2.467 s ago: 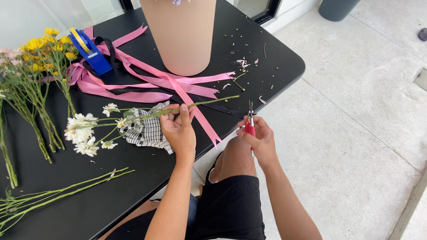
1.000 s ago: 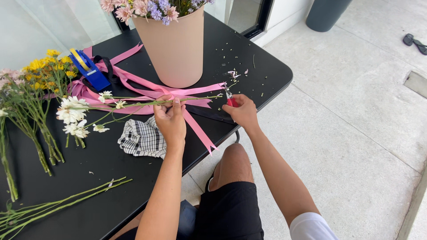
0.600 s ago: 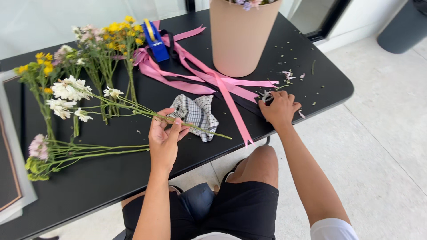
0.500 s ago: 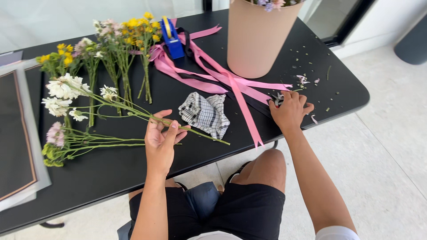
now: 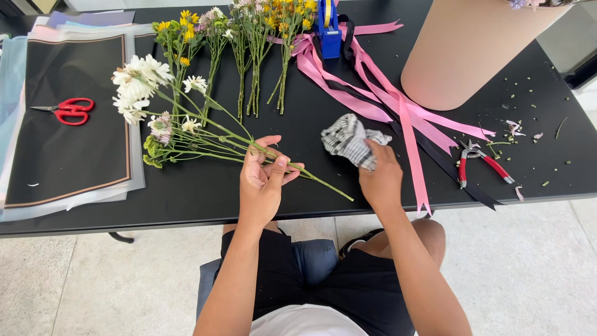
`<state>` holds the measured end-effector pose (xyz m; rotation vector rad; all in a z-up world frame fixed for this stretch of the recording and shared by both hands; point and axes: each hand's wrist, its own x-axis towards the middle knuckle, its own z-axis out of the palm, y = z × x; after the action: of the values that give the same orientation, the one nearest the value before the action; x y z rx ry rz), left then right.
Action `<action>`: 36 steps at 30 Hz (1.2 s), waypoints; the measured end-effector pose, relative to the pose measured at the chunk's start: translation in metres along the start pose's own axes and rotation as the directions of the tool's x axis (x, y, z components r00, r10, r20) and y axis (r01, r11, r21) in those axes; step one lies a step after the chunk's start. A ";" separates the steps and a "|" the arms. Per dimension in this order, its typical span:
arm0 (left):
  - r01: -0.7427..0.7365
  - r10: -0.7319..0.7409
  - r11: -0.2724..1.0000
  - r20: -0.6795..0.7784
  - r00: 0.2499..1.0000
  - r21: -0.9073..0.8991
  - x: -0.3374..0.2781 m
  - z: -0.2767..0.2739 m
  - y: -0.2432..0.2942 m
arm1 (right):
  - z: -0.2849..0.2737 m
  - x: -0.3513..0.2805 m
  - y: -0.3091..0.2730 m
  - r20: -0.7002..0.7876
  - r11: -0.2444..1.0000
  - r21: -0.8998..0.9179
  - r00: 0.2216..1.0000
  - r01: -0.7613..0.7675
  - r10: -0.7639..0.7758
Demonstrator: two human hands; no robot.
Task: The person trims stems using shears, wipes them with a cloth, and places various flowers into a container.
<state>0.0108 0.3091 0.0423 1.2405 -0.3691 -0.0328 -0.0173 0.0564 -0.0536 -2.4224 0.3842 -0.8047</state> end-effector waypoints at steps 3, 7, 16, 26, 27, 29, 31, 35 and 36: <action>0.006 -0.006 1.000 -0.038 0.999 -0.005 0.004 -0.002 -0.013 | -0.055 -0.006 -0.052 0.015 0.817 0.506 0.950 -0.277 0.313; 0.045 -0.045 0.999 -0.017 0.999 -0.014 0.006 0.014 -0.030 | -0.083 -0.035 -0.102 0.097 0.712 0.653 0.961 -0.257 0.258; -0.060 0.063 0.991 -0.027 0.998 0.118 -0.003 0.032 -0.013 | -0.050 -0.080 -0.095 0.253 0.687 0.693 0.966 -0.218 0.052; -0.038 0.026 0.994 -0.114 0.993 -0.100 -0.003 0.022 -0.010 | -0.085 -0.127 -0.077 0.407 0.802 0.468 0.896 -0.371 0.177; -0.033 0.014 0.989 -0.134 0.991 -0.141 -0.001 0.019 -0.004 | -0.088 -0.133 -0.067 0.429 0.810 0.443 0.884 -0.384 0.184; -0.027 0.013 0.989 -0.092 0.996 -0.146 0.000 0.016 -0.001 | -0.091 -0.136 -0.057 0.395 0.679 0.537 0.861 -0.500 0.321; 0.006 -0.012 0.989 -0.041 0.999 -0.149 -0.009 0.020 -0.001 | -0.097 -0.136 -0.060 0.382 0.510 0.614 0.792 -0.602 0.476; -0.030 0.056 0.979 0.123 0.991 -0.201 -0.021 0.045 -0.013 | -0.094 -0.110 -0.090 0.398 0.324 0.778 0.821 -0.538 0.408; -0.042 0.074 0.978 0.154 0.985 -0.203 -0.027 0.050 -0.018 | -0.091 -0.105 -0.097 0.471 0.253 0.780 0.804 -0.572 0.363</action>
<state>-0.0257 0.2635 0.0323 1.0311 -0.5299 -0.1180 -0.1465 0.1414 0.0148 -1.1739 0.4153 -0.3029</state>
